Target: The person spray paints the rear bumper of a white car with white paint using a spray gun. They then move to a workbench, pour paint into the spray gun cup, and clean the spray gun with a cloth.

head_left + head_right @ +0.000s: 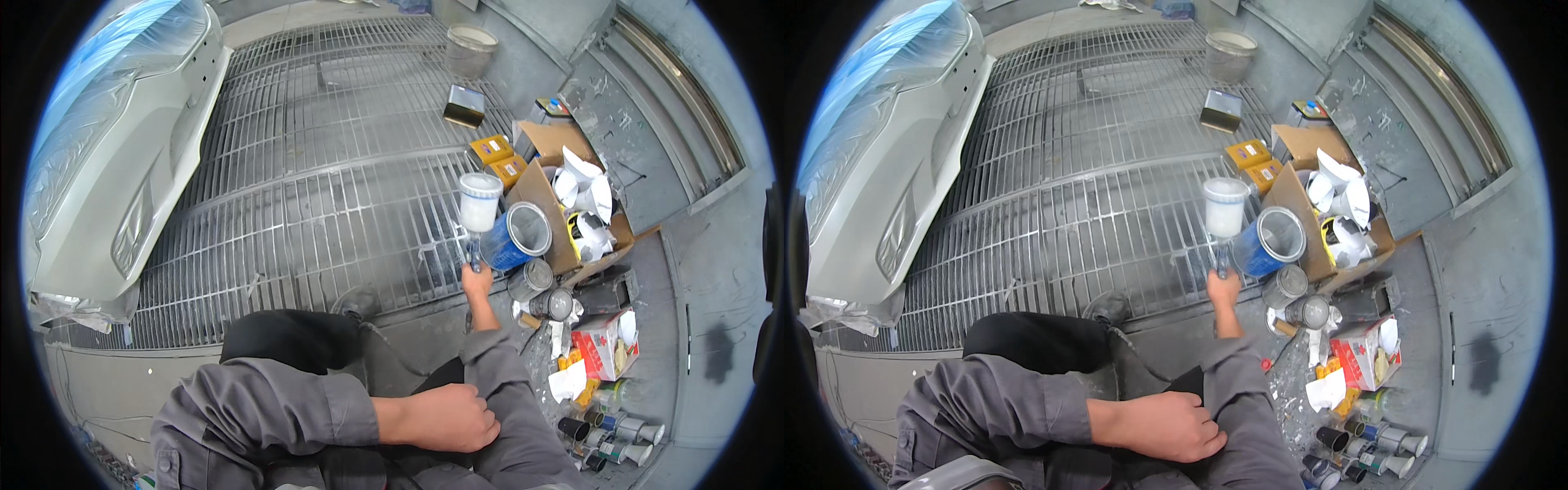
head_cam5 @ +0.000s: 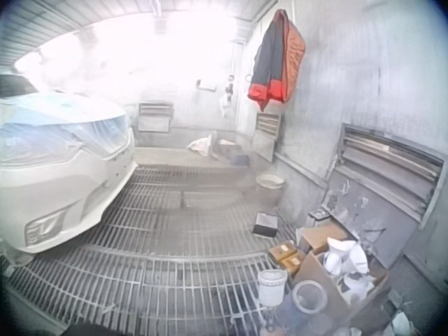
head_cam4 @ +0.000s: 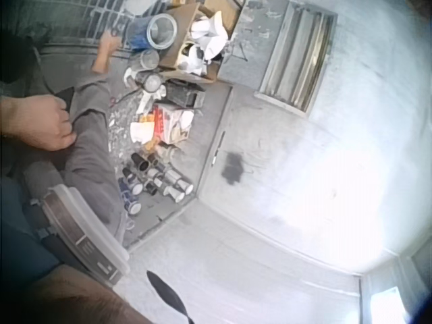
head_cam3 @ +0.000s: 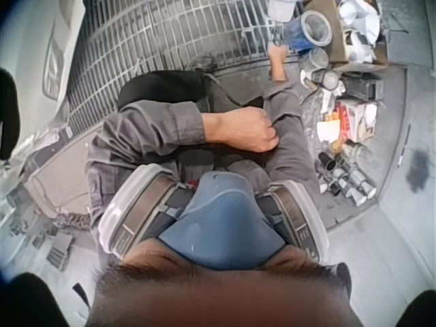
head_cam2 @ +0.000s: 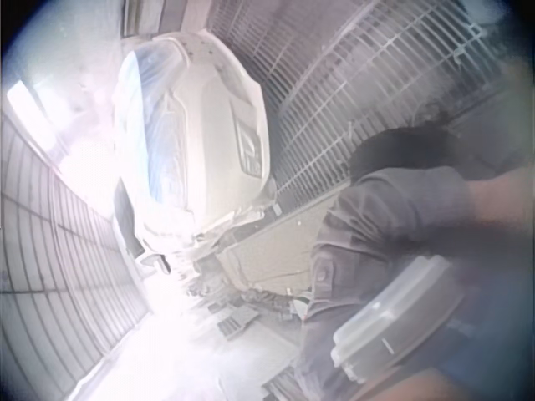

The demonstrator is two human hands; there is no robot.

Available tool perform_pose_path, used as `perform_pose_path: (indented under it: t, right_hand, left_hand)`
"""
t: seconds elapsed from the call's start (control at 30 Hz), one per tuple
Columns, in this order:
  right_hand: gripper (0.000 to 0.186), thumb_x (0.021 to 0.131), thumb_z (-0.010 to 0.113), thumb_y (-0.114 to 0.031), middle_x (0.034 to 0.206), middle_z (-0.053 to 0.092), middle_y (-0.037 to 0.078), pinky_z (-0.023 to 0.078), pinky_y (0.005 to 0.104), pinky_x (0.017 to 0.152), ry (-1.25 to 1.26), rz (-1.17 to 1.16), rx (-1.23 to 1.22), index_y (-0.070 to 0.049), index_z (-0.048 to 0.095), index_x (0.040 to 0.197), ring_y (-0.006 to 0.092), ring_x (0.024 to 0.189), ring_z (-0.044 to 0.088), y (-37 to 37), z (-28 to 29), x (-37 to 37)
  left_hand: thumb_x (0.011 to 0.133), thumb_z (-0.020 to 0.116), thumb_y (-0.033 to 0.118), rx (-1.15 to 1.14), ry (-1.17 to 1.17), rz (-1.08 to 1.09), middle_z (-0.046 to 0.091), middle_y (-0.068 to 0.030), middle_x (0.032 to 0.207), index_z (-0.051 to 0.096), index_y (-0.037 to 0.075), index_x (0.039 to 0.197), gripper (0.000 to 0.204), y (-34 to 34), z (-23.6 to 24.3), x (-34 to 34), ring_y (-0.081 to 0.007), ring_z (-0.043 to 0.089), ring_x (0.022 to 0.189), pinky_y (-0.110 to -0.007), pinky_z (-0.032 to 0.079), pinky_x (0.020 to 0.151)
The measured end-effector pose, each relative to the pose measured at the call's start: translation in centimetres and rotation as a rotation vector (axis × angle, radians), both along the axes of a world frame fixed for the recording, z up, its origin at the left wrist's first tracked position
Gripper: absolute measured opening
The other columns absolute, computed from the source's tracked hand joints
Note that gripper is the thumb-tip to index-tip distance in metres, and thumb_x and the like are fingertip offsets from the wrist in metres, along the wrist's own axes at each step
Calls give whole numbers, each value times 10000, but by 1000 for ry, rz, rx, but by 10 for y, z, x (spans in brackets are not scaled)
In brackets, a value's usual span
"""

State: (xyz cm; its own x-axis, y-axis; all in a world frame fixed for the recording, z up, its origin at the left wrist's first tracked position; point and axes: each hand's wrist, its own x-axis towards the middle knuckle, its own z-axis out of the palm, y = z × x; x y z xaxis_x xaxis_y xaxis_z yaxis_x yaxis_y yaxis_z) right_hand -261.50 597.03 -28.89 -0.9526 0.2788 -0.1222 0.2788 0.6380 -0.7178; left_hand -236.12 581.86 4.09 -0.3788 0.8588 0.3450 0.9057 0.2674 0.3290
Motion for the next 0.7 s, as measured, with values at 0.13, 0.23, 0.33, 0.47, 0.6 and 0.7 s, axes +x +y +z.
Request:
perform_pose_path:
  t: [0.13,0.23,0.33,0.47,0.6,0.7]
  right_hand:
    - [440,811,660,-292,1132,740,330,537,515,1006,-184,38,148,29,786,1084,498,1138,698,-14,23,6]
    - [441,818,670,-321,1112,738,336,535,522,1001,-197,44,131,29,781,1063,496,1126,700,-21,32,13]
    - [448,819,687,-353,1088,741,330,531,532,981,-220,40,164,13,778,1059,489,1103,705,-23,33,9]
    - [441,818,689,-354,1069,750,310,532,523,974,-203,44,118,-7,777,1075,481,1093,707,-14,23,3]
    - [412,812,661,-313,992,753,318,550,515,933,-184,37,88,29,775,1013,486,1026,722,-2,8,-8]
    - [401,811,686,-319,887,758,278,567,492,842,-96,64,247,43,765,963,433,899,755,3,-7,-4]
  left_hand:
    - [858,662,171,62,-11,91,628,-14,712,680,61,861,111,-3,0,-9,-192,680,675,-328,474,595]
    - [869,663,166,103,-5,81,632,-11,703,691,57,893,116,-3,0,-12,-193,679,673,-331,471,587]
    - [883,661,167,50,5,81,637,-13,713,698,49,950,141,-7,0,-17,-194,680,675,-332,473,592]
    - [901,653,170,56,-24,96,635,-17,722,705,33,1059,216,-11,-1,-19,-200,680,681,-333,481,603]
    - [887,637,170,17,-15,92,607,5,776,688,60,1250,383,-12,-5,-22,-162,641,681,-307,469,608]
    - [905,621,167,19,3,74,609,6,791,661,84,1324,429,-14,-7,-22,-159,630,661,-311,451,595]
